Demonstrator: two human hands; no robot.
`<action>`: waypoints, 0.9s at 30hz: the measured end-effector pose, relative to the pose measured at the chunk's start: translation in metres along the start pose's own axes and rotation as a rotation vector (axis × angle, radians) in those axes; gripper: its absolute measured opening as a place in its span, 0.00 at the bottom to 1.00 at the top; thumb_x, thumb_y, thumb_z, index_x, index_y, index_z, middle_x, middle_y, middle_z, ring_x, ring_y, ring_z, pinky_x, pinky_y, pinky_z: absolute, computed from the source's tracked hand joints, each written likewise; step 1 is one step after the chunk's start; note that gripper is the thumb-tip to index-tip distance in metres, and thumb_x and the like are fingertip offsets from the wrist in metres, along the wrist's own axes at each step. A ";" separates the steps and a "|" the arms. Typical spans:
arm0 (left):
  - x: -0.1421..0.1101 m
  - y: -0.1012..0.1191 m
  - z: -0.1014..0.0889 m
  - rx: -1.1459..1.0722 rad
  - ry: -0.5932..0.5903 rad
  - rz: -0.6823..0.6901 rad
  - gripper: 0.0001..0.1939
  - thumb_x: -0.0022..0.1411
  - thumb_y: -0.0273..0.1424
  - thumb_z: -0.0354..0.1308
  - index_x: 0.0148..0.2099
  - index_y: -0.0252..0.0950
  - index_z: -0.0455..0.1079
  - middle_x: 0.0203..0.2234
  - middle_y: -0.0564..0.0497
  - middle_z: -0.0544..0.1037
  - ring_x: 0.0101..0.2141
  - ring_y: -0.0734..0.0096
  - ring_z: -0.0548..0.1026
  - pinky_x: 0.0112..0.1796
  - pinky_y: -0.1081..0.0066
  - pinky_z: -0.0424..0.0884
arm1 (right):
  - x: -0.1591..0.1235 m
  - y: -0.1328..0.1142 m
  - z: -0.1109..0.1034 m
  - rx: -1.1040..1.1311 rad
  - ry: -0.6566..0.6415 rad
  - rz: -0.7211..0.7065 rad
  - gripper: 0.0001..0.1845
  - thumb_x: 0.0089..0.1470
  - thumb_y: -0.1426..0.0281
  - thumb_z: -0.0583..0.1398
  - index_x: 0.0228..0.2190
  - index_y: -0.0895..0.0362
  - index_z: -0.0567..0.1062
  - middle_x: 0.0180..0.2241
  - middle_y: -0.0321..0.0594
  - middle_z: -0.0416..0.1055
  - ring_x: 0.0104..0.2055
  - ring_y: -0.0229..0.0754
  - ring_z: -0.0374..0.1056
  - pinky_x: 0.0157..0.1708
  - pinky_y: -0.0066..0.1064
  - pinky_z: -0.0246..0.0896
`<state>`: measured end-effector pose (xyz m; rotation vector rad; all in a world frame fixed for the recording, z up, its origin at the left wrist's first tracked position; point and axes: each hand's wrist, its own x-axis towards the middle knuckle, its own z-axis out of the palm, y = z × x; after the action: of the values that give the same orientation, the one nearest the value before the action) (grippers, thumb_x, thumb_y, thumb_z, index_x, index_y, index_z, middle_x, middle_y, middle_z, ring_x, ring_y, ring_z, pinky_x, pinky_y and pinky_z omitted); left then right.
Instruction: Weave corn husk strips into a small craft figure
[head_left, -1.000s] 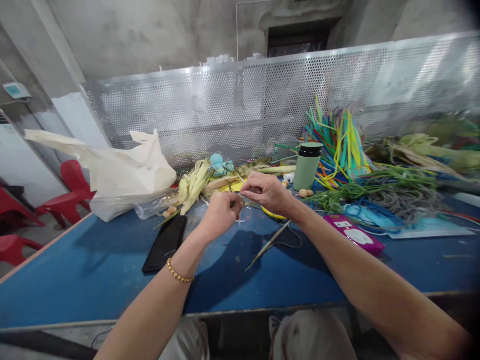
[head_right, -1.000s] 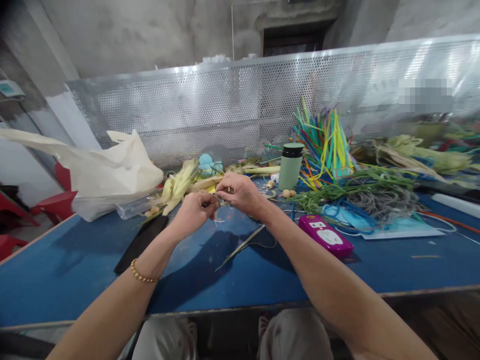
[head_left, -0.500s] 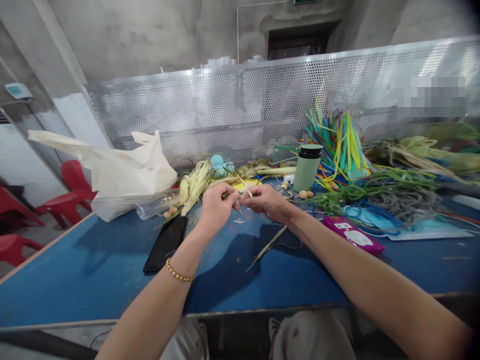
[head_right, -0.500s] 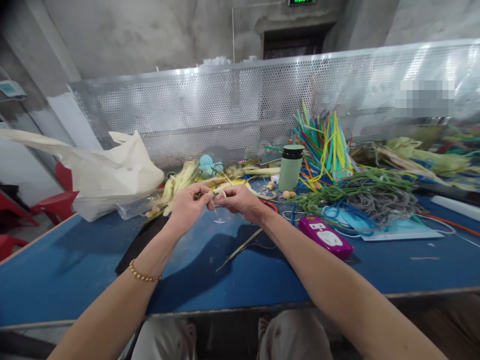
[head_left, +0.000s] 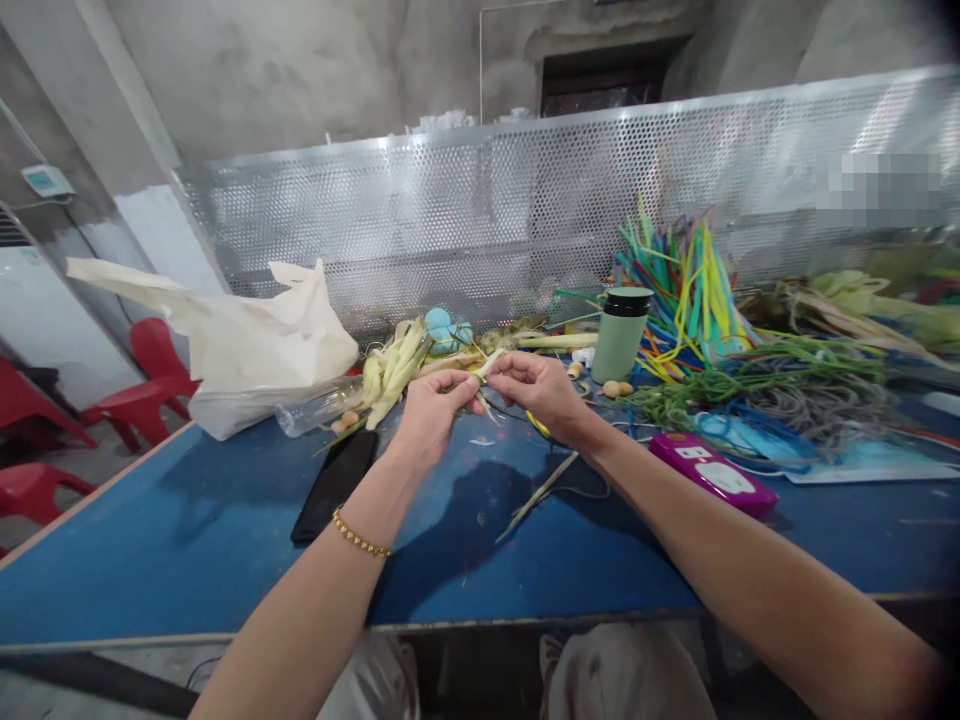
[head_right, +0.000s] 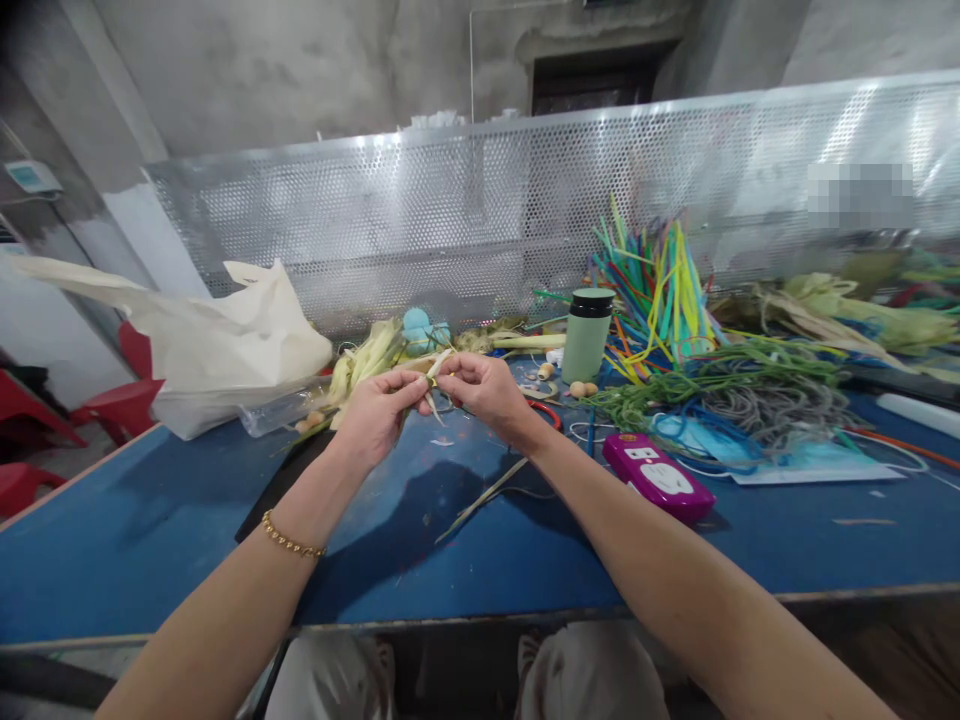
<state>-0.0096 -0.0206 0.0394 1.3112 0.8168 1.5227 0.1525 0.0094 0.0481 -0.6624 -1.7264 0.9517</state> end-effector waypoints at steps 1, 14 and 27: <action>0.000 0.000 0.000 -0.011 -0.004 -0.004 0.07 0.51 0.30 0.67 0.30 0.31 0.75 0.17 0.51 0.75 0.22 0.76 0.70 0.32 0.72 0.66 | 0.000 0.000 0.000 -0.007 0.005 -0.015 0.17 0.46 0.58 0.67 0.30 0.60 0.77 0.22 0.34 0.68 0.23 0.33 0.60 0.23 0.27 0.52; -0.004 0.005 0.001 -0.055 -0.127 -0.188 0.07 0.52 0.27 0.66 0.25 0.31 0.73 0.15 0.50 0.73 0.19 0.77 0.68 0.27 0.74 0.63 | 0.006 0.006 -0.007 -0.134 -0.024 -0.081 0.18 0.46 0.55 0.68 0.28 0.59 0.81 0.25 0.38 0.74 0.27 0.38 0.65 0.27 0.29 0.57; -0.001 -0.002 0.001 0.042 0.054 -0.022 0.07 0.52 0.30 0.66 0.31 0.30 0.75 0.14 0.52 0.73 0.20 0.76 0.69 0.32 0.71 0.66 | -0.001 -0.004 -0.003 -0.485 -0.048 -0.320 0.10 0.55 0.67 0.61 0.27 0.58 0.80 0.28 0.40 0.72 0.28 0.37 0.61 0.28 0.30 0.52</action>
<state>-0.0078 -0.0210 0.0370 1.2920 0.8987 1.5361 0.1551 0.0074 0.0517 -0.6430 -2.0518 0.3276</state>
